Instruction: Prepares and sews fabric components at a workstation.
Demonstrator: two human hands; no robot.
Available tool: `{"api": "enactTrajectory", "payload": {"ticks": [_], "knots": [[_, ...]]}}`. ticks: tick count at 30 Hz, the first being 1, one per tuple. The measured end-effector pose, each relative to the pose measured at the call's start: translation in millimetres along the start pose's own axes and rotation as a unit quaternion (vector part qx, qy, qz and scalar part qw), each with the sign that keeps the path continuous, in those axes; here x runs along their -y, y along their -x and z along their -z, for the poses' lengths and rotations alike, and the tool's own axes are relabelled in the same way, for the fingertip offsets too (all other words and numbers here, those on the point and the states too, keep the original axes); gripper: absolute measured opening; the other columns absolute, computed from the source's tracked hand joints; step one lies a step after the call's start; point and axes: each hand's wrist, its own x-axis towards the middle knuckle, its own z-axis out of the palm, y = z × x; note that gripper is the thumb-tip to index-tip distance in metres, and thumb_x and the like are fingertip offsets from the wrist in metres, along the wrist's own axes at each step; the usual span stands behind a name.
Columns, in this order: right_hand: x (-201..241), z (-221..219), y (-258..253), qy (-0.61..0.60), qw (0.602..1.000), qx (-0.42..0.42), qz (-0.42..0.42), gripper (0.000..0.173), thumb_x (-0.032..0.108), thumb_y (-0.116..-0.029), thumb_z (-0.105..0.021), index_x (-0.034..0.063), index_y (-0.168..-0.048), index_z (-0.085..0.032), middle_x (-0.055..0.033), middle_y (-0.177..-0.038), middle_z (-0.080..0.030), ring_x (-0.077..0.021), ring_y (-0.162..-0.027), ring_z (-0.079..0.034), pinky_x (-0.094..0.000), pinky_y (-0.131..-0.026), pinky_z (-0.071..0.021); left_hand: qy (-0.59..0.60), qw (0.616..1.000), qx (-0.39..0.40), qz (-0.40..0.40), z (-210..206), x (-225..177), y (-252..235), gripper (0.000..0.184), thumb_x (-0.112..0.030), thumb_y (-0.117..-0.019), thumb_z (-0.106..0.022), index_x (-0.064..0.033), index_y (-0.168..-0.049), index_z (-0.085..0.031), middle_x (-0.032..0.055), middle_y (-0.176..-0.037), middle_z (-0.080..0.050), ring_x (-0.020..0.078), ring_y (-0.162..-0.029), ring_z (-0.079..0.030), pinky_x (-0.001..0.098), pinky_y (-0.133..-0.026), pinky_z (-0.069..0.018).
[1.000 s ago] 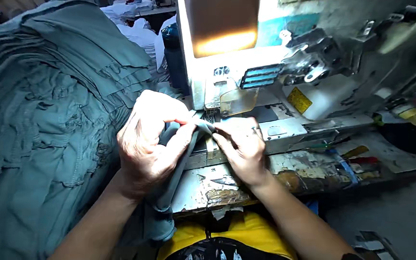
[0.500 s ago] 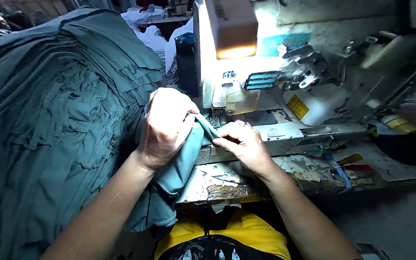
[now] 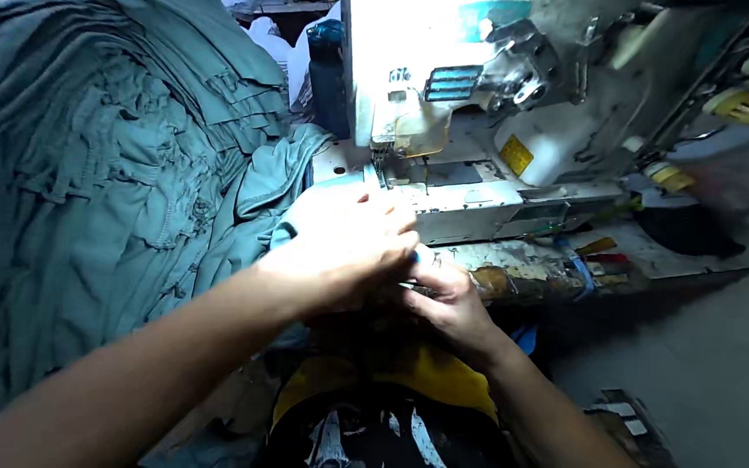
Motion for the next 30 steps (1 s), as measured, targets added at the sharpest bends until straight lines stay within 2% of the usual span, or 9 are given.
{"api": "enactTrajectory", "payload": {"ticks": [3,7,11,16,19,22,24,27,30], "knots": [[-22.1,-9.3,-1.3,-0.074,0.994,-0.012,-0.075,0.010,0.007,-0.0912,-0.068,0.0007,-0.094,-0.075,-0.0003,-0.094,-0.073,0.0026,-0.093,-0.066,-0.0167,-0.086,-0.0550,-0.007,0.987,0.163,-0.004,7.3,21.4,-12.4,0.009,-0.020,-0.0873,-0.069,-0.0138,-0.080,-0.070,0.0032,-0.073,-0.066,0.0236,-0.067,-0.066,0.0438,-0.059,-0.0482],[-32.1,-17.4,4.0,-0.113,0.989,-0.045,-0.081,0.012,0.007,-0.0933,-0.070,-0.0017,-0.091,-0.077,-0.0026,-0.090,-0.075,0.0015,-0.077,-0.068,-0.0155,-0.075,-0.0577,0.019,0.996,0.084,-0.031,-0.8,55.8,-4.9,0.017,-0.028,-0.0847,-0.068,-0.0165,-0.072,-0.068,0.0004,-0.064,-0.060,0.0213,-0.060,-0.062,0.0414,-0.050,-0.0434],[-52.6,-17.6,-4.9,-0.108,0.992,-0.037,-0.062,0.013,0.007,-0.0936,-0.071,-0.0031,-0.094,-0.077,-0.0051,-0.092,-0.076,0.0003,-0.077,-0.069,-0.0167,-0.074,-0.0593,0.017,0.996,0.090,-0.012,0.7,74.5,-10.8,0.025,-0.038,-0.0839,-0.063,-0.0205,-0.065,-0.062,-0.0026,-0.058,-0.052,0.0183,-0.056,-0.057,0.0386,-0.048,-0.0359],[-68.0,-16.4,-19.5,-0.058,0.997,-0.024,-0.042,0.014,0.012,-0.0936,-0.072,-0.0002,-0.092,-0.078,-0.0047,-0.091,-0.076,0.0003,-0.078,-0.068,-0.0156,-0.074,-0.0573,0.023,0.997,0.078,0.007,3.1,90.7,-15.4,0.028,-0.040,-0.0837,-0.057,-0.0214,-0.063,-0.058,-0.0036,-0.057,-0.047,0.0173,-0.055,-0.054,0.0400,-0.051,-0.0351],[-70.3,-14.9,-23.4,-0.034,0.998,-0.020,-0.038,0.015,0.014,-0.0938,-0.072,0.0006,-0.092,-0.078,-0.0044,-0.090,-0.076,0.0003,-0.077,-0.068,-0.0163,-0.072,-0.0566,0.065,0.997,0.026,-0.016,-13.5,105.4,-20.6,0.022,-0.042,-0.0742,-0.066,-0.0240,-0.064,-0.062,-0.0037,-0.056,-0.047,0.0145,-0.054,-0.048,0.0371,-0.053,-0.0324],[-69.6,-14.5,-25.1,-0.010,0.999,-0.012,-0.039,0.017,0.017,-0.0952,-0.071,0.0020,-0.090,-0.078,-0.0031,-0.086,-0.076,0.0008,-0.074,-0.067,-0.0163,-0.070,-0.0556,0.080,0.996,0.044,-0.010,-19.5,119.1,-21.3,0.021,-0.043,-0.0693,-0.072,-0.0243,-0.066,-0.063,-0.0037,-0.056,-0.048,0.0143,-0.054,-0.049,0.0399,-0.057,-0.0333],[-69.9,-13.8,-25.3,-0.003,0.999,-0.011,-0.035,0.018,0.018,-0.0956,-0.071,0.0019,-0.090,-0.078,-0.0029,-0.083,-0.075,0.0012,-0.071,-0.066,-0.0160,-0.068,-0.0546,0.074,0.996,0.042,-0.007,-12.4,114.6,-18.6,0.019,-0.040,-0.0706,-0.070,-0.0231,-0.066,-0.065,-0.0033,-0.055,-0.049,0.0146,-0.055,-0.049,0.0399,-0.059,-0.0330],[-69.0,-13.0,-26.4,-0.011,0.999,-0.015,-0.028,0.017,0.017,-0.0949,-0.072,0.0021,-0.092,-0.078,-0.0025,-0.082,-0.075,0.0028,-0.070,-0.064,-0.0143,-0.067,-0.0532,0.033,0.999,0.035,-0.011,2.7,92.5,-12.0,0.026,-0.037,-0.0832,-0.059,-0.0193,-0.064,-0.059,-0.0018,-0.059,-0.047,0.0175,-0.059,-0.050,0.0408,-0.063,-0.0333],[-69.3,-13.9,-25.5,-0.005,0.999,-0.017,-0.036,0.019,0.018,-0.0952,-0.071,0.0015,-0.089,-0.078,-0.0027,-0.079,-0.074,0.0026,-0.068,-0.063,-0.0144,-0.066,-0.0519,0.054,0.999,0.005,-0.003,-14.0,110.0,-9.2,0.022,-0.040,-0.0790,-0.067,-0.0198,-0.070,-0.068,-0.0020,-0.061,-0.054,0.0161,-0.061,-0.052,0.0410,-0.064,-0.0357]]}}
